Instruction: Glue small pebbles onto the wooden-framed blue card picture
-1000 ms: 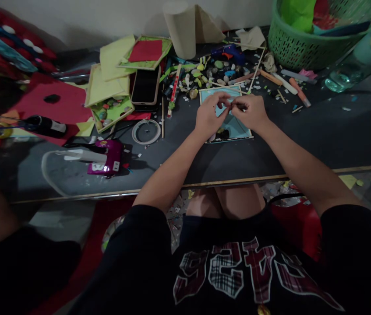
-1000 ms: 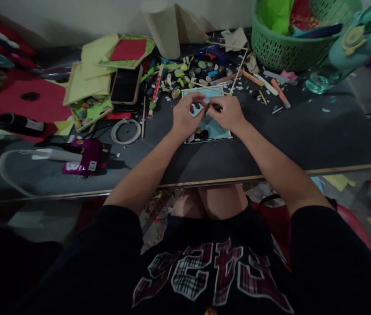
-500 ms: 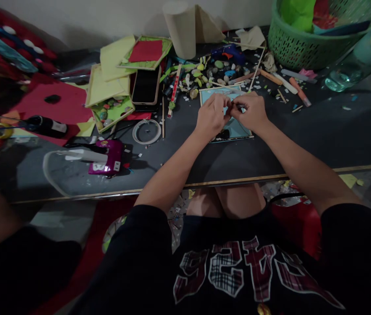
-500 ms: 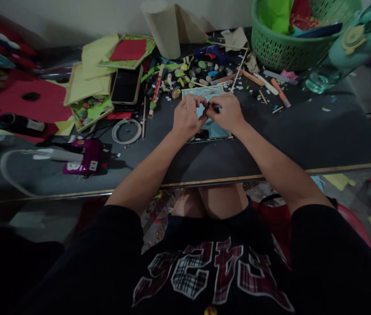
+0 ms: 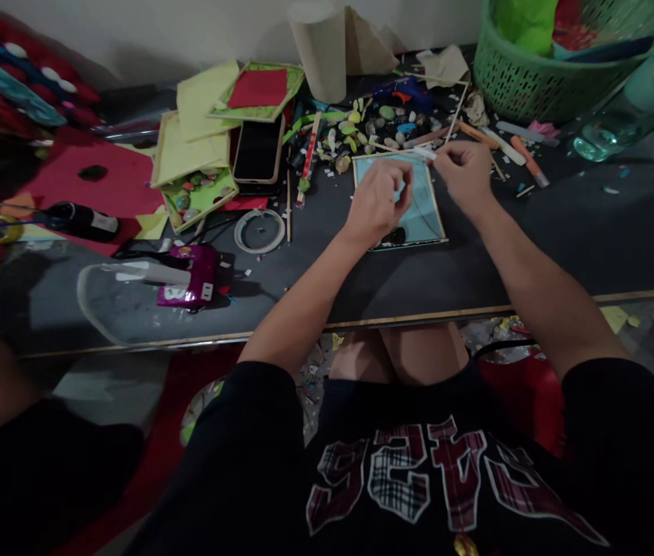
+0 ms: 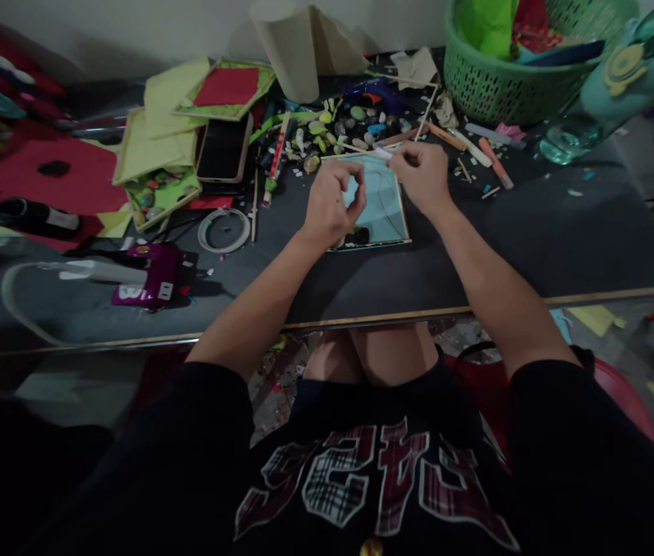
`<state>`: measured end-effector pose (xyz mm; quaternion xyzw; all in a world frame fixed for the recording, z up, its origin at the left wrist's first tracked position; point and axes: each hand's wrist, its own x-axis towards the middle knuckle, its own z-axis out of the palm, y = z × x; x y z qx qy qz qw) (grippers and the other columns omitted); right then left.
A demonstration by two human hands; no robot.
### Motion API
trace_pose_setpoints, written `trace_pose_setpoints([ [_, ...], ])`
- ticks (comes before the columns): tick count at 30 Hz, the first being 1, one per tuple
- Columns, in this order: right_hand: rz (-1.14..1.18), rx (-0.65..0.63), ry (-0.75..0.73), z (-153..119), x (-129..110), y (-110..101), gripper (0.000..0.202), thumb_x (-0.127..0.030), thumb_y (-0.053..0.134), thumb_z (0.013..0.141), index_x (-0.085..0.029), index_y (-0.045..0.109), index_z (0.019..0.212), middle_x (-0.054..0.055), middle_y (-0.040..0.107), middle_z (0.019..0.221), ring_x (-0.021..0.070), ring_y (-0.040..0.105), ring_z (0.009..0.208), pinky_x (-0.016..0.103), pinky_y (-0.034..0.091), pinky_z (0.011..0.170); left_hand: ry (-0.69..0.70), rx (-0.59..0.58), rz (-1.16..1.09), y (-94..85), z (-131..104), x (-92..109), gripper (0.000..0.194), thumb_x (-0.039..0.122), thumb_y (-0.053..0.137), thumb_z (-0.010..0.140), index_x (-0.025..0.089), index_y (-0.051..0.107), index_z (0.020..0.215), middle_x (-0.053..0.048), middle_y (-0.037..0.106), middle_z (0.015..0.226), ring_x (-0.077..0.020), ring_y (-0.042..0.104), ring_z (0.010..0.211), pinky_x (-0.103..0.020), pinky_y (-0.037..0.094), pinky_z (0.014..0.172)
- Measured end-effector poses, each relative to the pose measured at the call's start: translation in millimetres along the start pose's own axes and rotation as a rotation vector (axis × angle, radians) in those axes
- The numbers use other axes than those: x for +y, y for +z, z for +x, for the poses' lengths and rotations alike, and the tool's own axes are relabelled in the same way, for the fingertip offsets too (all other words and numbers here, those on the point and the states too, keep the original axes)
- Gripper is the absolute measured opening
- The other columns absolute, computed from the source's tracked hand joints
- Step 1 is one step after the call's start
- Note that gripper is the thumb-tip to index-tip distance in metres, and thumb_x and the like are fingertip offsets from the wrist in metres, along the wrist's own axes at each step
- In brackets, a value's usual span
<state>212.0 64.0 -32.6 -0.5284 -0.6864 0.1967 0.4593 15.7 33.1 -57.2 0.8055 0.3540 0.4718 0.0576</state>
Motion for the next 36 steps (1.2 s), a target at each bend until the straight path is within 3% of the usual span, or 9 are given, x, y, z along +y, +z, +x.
trace_pose_setpoints([
  [2,-0.232,0.002,0.094,5,7,-10,0.022,-0.019,0.067,0.082,-0.017,0.063,0.061,0.001,0.053,0.054,0.0116,0.050,0.058,0.034,0.045,0.066,-0.130,0.042,-0.062,0.7,1,-8,0.036,0.061,0.028,0.101,0.027,0.038,0.096,-0.007,0.063,0.102,-0.0179,0.065,0.098,-0.044,0.053,0.089],
  [4,-0.461,0.060,0.092,4,10,-16,0.013,-0.017,0.077,0.074,-0.016,0.067,0.066,0.010,0.069,0.078,0.0252,0.061,0.089,0.048,0.047,0.090,-0.214,0.047,-0.129,6.7,0,-23,0.042,0.067,0.023,0.099,0.027,0.034,0.103,-0.006,0.062,0.103,-0.0157,0.067,0.100,-0.041,0.055,0.089],
  [7,-0.478,0.118,-0.067,-3,2,-14,0.017,-0.020,0.079,0.073,-0.019,0.074,0.089,0.015,0.068,0.120,0.0373,0.052,0.122,0.061,0.036,0.108,-0.203,0.036,-0.254,18.9,-2,-46,0.047,0.073,0.022,0.095,0.028,0.028,0.107,-0.006,0.062,0.106,-0.0139,0.067,0.107,-0.037,0.055,0.092],
  [10,-0.211,-0.044,-0.262,-11,-13,-5,0.014,-0.040,0.068,0.087,-0.030,0.073,0.095,0.007,0.067,0.123,0.0301,0.056,0.119,0.055,0.041,0.110,-0.177,-0.004,-0.320,26.5,-5,-56,0.043,0.070,0.027,0.097,0.028,0.027,0.106,-0.006,0.063,0.108,-0.0136,0.068,0.108,-0.034,0.054,0.092],
  [13,-0.093,-0.076,-0.289,-15,-21,2,0.022,-0.052,0.064,0.088,-0.032,0.073,0.091,0.006,0.067,0.122,0.0301,0.058,0.119,0.055,0.045,0.108,-0.163,-0.051,-0.342,28.0,-6,-55,0.034,0.061,0.033,0.101,0.028,0.028,0.105,-0.005,0.064,0.107,-0.0132,0.069,0.108,-0.034,0.054,0.092],
  [22,-0.139,-0.084,-0.315,-16,-15,5,0.026,-0.056,0.067,0.084,-0.031,0.070,0.086,0.007,0.068,0.116,0.0315,0.057,0.119,0.059,0.047,0.107,-0.250,-0.127,-0.309,23.7,-6,-42,0.024,0.048,0.043,0.102,0.026,0.037,0.109,-0.007,0.067,0.116,-0.0138,0.069,0.109,-0.035,0.054,0.094],
  [26,-0.141,-0.090,-0.310,-16,-16,5,0.029,-0.057,0.058,0.089,-0.030,0.067,0.087,0.009,0.066,0.117,0.0314,0.057,0.120,0.060,0.044,0.109,-0.309,-0.061,-0.222,23.2,-4,-49,0.028,0.052,0.045,0.101,0.028,0.039,0.113,-0.006,0.067,0.119,-0.0159,0.069,0.107,-0.037,0.056,0.089],
  [32,-0.115,-0.024,-0.231,-13,-11,4,0.030,-0.058,0.057,0.090,-0.030,0.067,0.089,0.009,0.066,0.118,0.0320,0.057,0.120,0.061,0.040,0.112,-0.375,0.247,0.009,-12.0,-3,-102,0.023,0.051,0.046,0.099,0.033,0.049,0.111,-0.005,0.066,0.116,-0.0210,0.064,0.105,-0.045,0.052,0.090],
  [36,-0.185,-0.025,-0.249,-10,-2,5,0.028,-0.058,0.060,0.088,-0.031,0.068,0.087,0.009,0.068,0.114,0.0324,0.058,0.116,0.062,0.044,0.109,-0.387,0.209,0.372,-38.5,-15,-120,0.023,0.047,0.052,0.095,0.034,0.062,0.111,-0.006,0.064,0.114,-0.0299,0.049,0.117,-0.059,0.039,0.099],
])
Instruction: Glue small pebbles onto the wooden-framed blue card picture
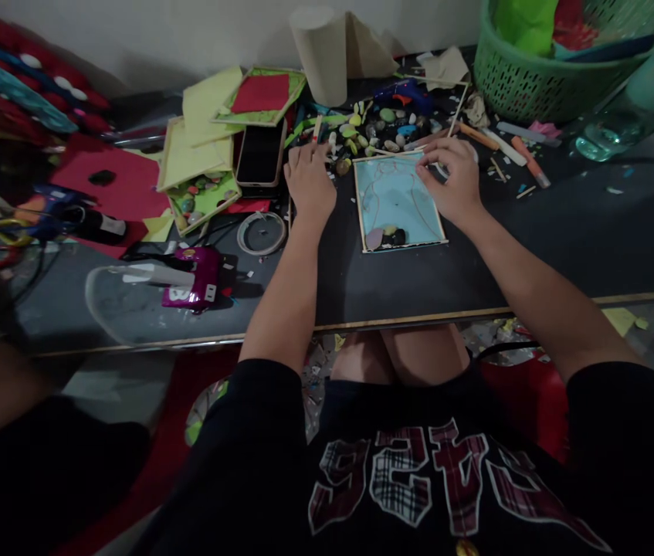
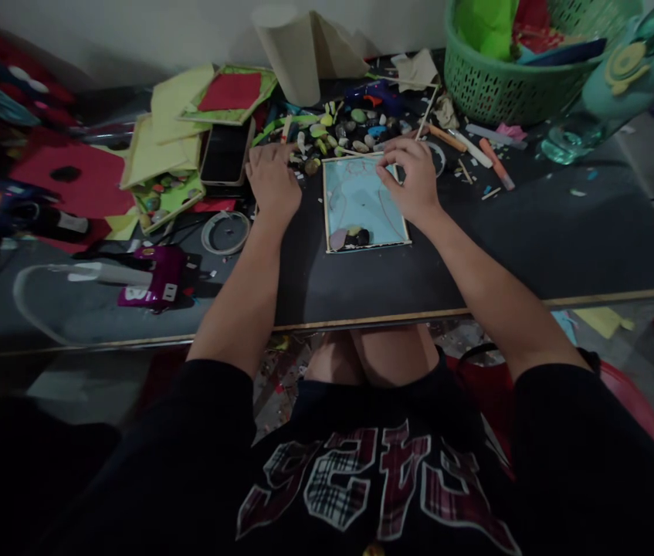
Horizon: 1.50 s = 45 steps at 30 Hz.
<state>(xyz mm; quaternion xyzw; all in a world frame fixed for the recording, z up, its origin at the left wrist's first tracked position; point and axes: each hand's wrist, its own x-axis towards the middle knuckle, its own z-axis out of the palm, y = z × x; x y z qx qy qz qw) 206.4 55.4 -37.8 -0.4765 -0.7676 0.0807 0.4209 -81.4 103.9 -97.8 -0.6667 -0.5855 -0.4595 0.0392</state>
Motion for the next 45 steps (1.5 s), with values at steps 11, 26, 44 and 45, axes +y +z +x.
trace_pose_setpoints([
  [11,0.037,-0.021,0.012,-2,-5,2,0.030,-0.062,0.064,0.084,-0.032,0.068,0.080,0.004,0.070,0.111,0.0303,0.058,0.115,0.059,0.043,0.110,-0.084,-0.202,0.045,-21.3,-1,13,0.024,0.045,0.071,0.084,0.026,0.063,0.095,-0.010,0.064,0.118,-0.0338,0.045,0.126,-0.054,0.036,0.105],
  [26,0.021,-0.052,-0.037,-3,-4,3,0.016,-0.044,0.070,0.083,-0.030,0.064,0.078,0.007,0.069,0.107,0.0327,0.058,0.113,0.061,0.043,0.107,-0.013,-1.179,-0.508,-63.0,5,88,0.032,0.037,0.081,0.063,0.011,0.071,0.079,0.000,0.059,0.055,-0.0088,0.053,0.055,-0.023,0.038,0.057],
  [44,-0.028,-0.089,-0.070,-4,-1,6,0.012,-0.039,0.069,0.083,-0.028,0.064,0.079,0.007,0.068,0.108,0.0325,0.058,0.113,0.060,0.044,0.107,0.102,-1.093,-0.460,-65.2,9,76,0.026,0.037,0.077,0.068,0.012,0.077,0.073,0.004,0.050,0.046,-0.0050,0.038,0.048,-0.023,0.029,0.051],
  [45,-0.033,-0.090,-0.071,-4,-1,6,0.012,-0.039,0.069,0.083,-0.028,0.064,0.079,0.007,0.068,0.109,0.0323,0.058,0.113,0.060,0.044,0.107,0.098,-1.089,-0.482,-64.9,9,76,0.027,0.037,0.076,0.069,0.012,0.078,0.079,0.003,0.052,0.048,-0.0055,0.040,0.048,-0.023,0.030,0.051],
])
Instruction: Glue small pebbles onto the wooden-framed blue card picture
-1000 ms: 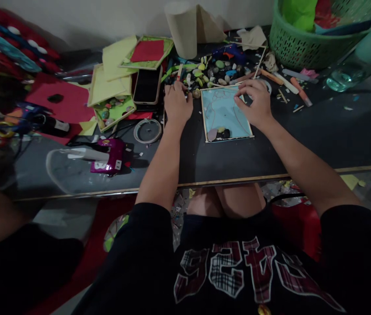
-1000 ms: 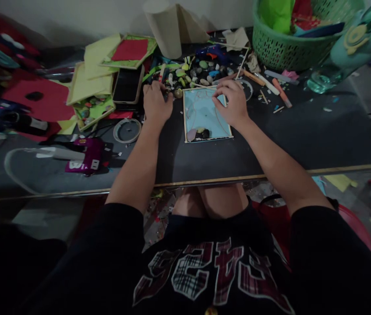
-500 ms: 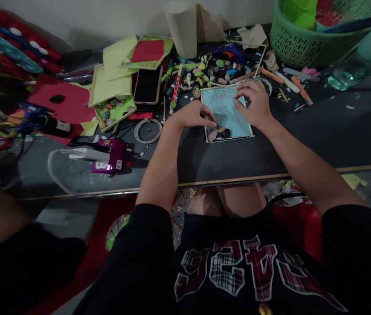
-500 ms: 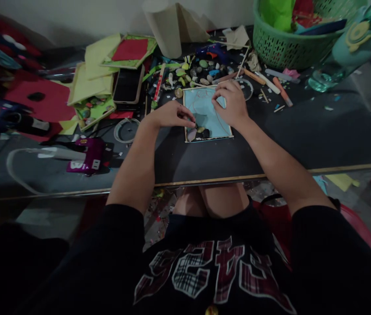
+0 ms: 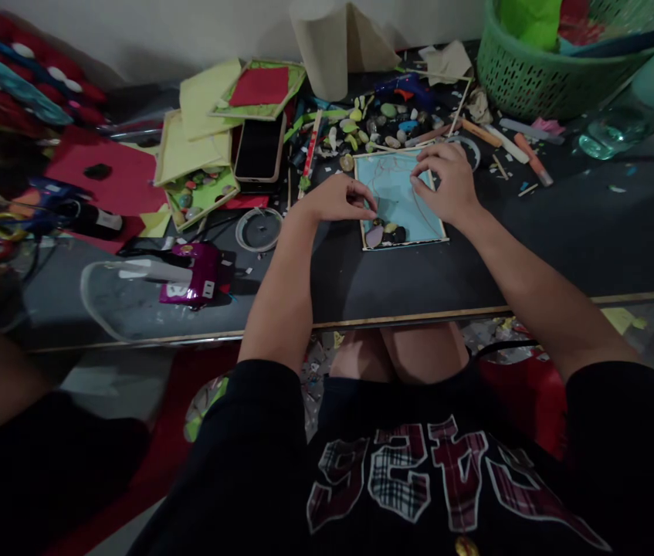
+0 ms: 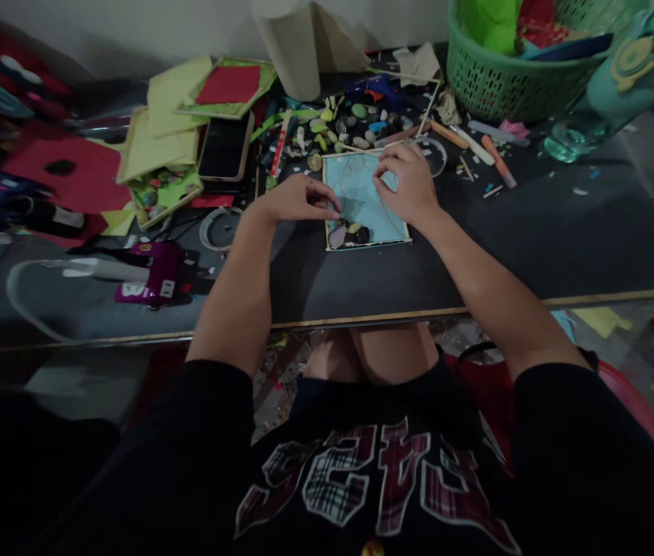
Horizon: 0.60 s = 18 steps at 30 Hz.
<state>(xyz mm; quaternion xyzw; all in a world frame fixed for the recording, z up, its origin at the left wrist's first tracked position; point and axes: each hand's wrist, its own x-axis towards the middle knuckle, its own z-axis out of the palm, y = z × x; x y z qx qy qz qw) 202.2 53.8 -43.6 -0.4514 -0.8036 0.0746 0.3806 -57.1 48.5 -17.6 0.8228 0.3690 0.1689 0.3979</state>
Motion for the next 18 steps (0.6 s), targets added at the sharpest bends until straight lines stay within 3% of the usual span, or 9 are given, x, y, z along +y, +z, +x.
trace_pose_setpoints([
  [3,-0.010,-0.020,0.015,-0.1,-1.1,-1.0,0.009,-0.037,0.068,0.083,-0.029,0.064,0.081,0.007,0.068,0.111,0.0321,0.057,0.115,0.059,0.043,0.109,0.004,0.001,-0.012,0.9,0.5,-1.4,0.027,0.036,0.076,0.070,0.014,0.081,0.086,0.000,0.058,0.053,-0.0063,0.042,0.050,-0.023,0.031,0.052],
  [10,0.007,-0.080,0.060,0.2,-4.3,-2.6,0.006,-0.030,0.068,0.084,-0.028,0.062,0.081,0.008,0.065,0.116,0.0322,0.054,0.122,0.057,0.037,0.114,-0.064,-0.008,0.014,1.5,-0.3,2.2,0.026,0.036,0.078,0.066,0.011,0.079,0.075,0.004,0.048,0.045,-0.0044,0.035,0.047,-0.024,0.025,0.049],
  [15,0.019,-0.030,0.027,-0.3,-2.7,-1.0,0.011,-0.038,0.070,0.082,-0.030,0.063,0.079,0.006,0.068,0.112,0.0323,0.056,0.116,0.061,0.041,0.110,-0.061,-0.003,0.041,1.0,0.0,2.8,0.027,0.037,0.077,0.068,0.012,0.079,0.076,0.003,0.052,0.048,-0.0050,0.038,0.049,-0.024,0.029,0.053],
  [18,0.006,-0.016,0.012,-0.2,-3.7,-1.8,0.014,-0.043,0.067,0.083,-0.031,0.063,0.079,0.006,0.069,0.110,0.0322,0.057,0.114,0.061,0.043,0.108,-0.024,0.025,0.036,-0.6,0.0,1.4,0.029,0.039,0.074,0.073,0.014,0.081,0.087,0.000,0.062,0.055,-0.0071,0.045,0.053,-0.023,0.034,0.056],
])
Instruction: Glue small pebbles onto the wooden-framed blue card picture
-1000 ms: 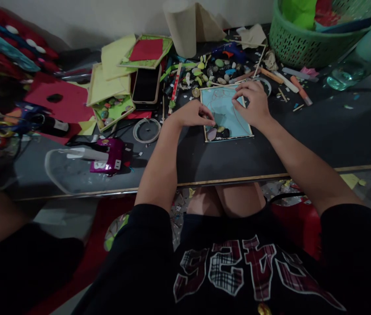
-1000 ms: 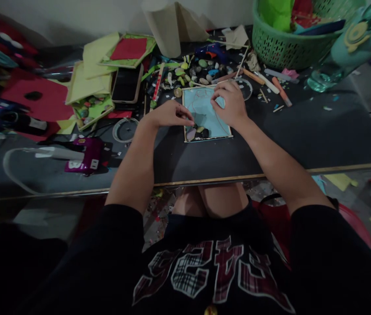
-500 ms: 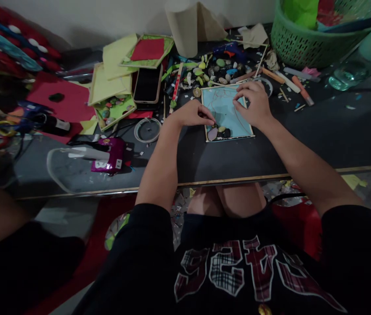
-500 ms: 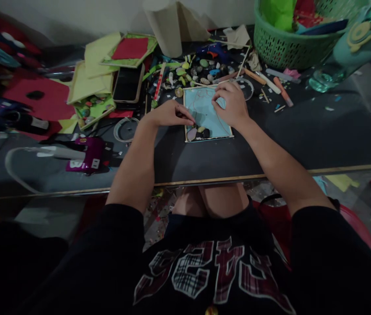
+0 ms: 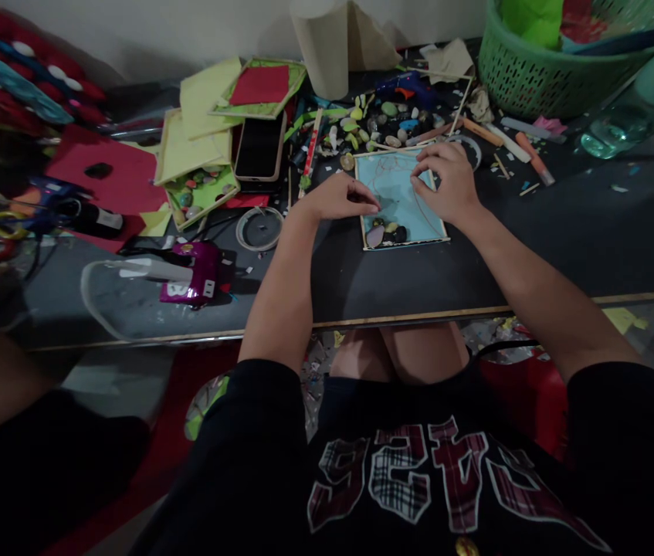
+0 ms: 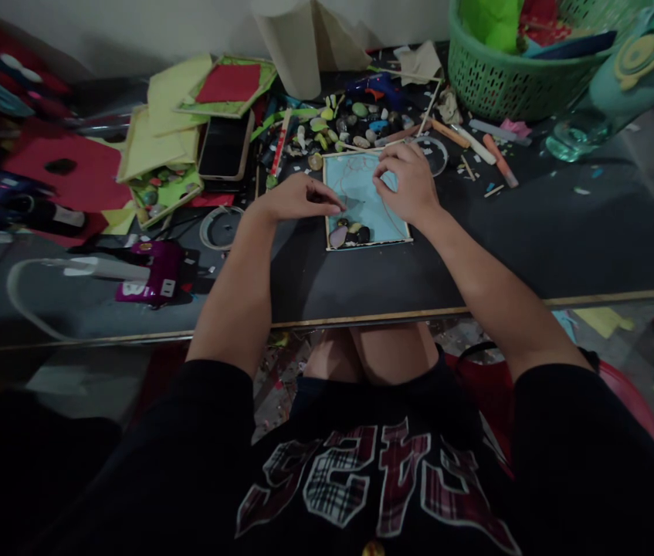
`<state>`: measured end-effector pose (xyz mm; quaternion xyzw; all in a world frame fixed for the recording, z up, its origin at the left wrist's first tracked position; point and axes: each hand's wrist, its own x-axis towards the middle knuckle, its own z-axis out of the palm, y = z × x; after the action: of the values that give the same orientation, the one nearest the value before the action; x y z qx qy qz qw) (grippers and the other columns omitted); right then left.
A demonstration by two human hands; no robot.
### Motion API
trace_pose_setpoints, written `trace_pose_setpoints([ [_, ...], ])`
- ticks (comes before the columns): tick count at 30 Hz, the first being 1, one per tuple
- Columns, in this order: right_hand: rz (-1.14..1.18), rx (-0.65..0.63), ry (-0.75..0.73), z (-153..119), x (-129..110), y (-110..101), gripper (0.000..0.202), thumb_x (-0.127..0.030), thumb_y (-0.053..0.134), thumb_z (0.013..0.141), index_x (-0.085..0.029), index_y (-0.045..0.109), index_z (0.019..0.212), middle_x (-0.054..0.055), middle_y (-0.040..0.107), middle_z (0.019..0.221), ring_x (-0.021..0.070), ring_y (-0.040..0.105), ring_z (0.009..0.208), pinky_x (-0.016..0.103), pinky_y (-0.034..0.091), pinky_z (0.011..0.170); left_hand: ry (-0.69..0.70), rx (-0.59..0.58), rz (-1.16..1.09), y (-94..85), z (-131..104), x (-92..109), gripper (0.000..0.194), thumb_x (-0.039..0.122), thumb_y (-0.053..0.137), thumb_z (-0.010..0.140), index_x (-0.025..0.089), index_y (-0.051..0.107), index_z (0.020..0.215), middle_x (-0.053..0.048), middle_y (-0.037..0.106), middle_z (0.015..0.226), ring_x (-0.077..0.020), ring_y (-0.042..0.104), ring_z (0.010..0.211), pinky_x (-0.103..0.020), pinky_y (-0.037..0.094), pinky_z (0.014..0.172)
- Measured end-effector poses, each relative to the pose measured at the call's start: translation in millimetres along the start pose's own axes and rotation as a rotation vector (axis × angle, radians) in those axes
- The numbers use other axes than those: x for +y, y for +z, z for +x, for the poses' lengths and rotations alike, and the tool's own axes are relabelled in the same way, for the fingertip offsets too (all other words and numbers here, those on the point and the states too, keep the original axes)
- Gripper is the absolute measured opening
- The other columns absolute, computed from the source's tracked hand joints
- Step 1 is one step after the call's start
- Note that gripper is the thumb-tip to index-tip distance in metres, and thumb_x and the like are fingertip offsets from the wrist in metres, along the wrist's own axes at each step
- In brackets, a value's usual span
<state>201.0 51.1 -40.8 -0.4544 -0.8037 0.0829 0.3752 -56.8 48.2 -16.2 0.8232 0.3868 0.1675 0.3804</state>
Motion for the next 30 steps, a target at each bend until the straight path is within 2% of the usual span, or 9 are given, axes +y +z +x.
trace_pose_setpoints([
  [3,-0.010,-0.002,0.003,0.0,-1.5,-1.4,0.016,-0.046,0.067,0.083,-0.031,0.063,0.078,0.005,0.069,0.109,0.0314,0.057,0.113,0.059,0.044,0.108,0.054,-0.039,0.024,-1.8,-0.8,1.4,0.031,0.037,0.075,0.073,0.019,0.081,0.098,-0.004,0.076,0.078,-0.0098,0.057,0.063,-0.021,0.040,0.060],
  [6,-0.009,-0.002,0.012,-0.1,-1.6,-1.4,0.016,-0.047,0.067,0.083,-0.032,0.063,0.078,0.005,0.068,0.110,0.0315,0.057,0.114,0.060,0.044,0.108,0.072,-0.110,0.076,-1.8,-1.2,5.1,0.028,0.031,0.075,0.073,0.023,0.081,0.099,-0.005,0.078,0.100,-0.0128,0.066,0.079,-0.021,0.047,0.071],
  [10,0.025,-0.012,0.020,0.0,1.4,0.9,0.017,-0.047,0.069,0.081,-0.032,0.063,0.078,0.006,0.067,0.111,0.0326,0.056,0.115,0.061,0.042,0.110,0.044,-0.150,0.050,2.0,0.3,6.2,0.024,0.026,0.071,0.077,0.023,0.081,0.098,-0.005,0.079,0.099,-0.0150,0.070,0.087,-0.022,0.051,0.080],
  [14,0.054,-0.014,0.019,0.6,3.6,2.8,0.016,-0.044,0.071,0.080,-0.030,0.063,0.078,0.008,0.067,0.110,0.0334,0.056,0.116,0.063,0.040,0.110,0.077,-0.155,-0.025,6.4,2.4,2.5,0.023,0.024,0.068,0.079,0.023,0.081,0.098,-0.004,0.079,0.101,-0.0149,0.071,0.093,-0.021,0.052,0.082],
  [17,0.047,-0.015,0.015,0.5,2.5,2.4,0.014,-0.043,0.070,0.080,-0.031,0.063,0.078,0.007,0.068,0.110,0.0333,0.056,0.116,0.063,0.040,0.110,0.087,-0.154,-0.036,6.8,2.6,2.1,0.021,0.022,0.067,0.080,0.024,0.081,0.096,-0.003,0.079,0.101,-0.0143,0.072,0.092,-0.021,0.052,0.082],
  [24,0.038,-0.008,0.015,-0.3,0.0,0.6,0.015,-0.044,0.070,0.081,-0.032,0.063,0.078,0.006,0.068,0.109,0.0326,0.057,0.116,0.062,0.041,0.110,0.004,-0.133,0.034,1.8,0.7,6.3,0.022,0.022,0.075,0.075,0.025,0.082,0.095,-0.002,0.080,0.094,-0.0132,0.070,0.081,-0.021,0.052,0.081],
  [30,0.032,-0.023,0.010,-0.6,0.4,0.6,0.011,-0.040,0.070,0.081,-0.031,0.064,0.078,0.006,0.068,0.111,0.0318,0.057,0.116,0.060,0.041,0.110,0.010,-0.162,0.064,1.0,0.6,6.9,0.025,0.026,0.075,0.074,0.025,0.082,0.097,-0.002,0.079,0.096,-0.0137,0.069,0.082,-0.020,0.049,0.072],
])
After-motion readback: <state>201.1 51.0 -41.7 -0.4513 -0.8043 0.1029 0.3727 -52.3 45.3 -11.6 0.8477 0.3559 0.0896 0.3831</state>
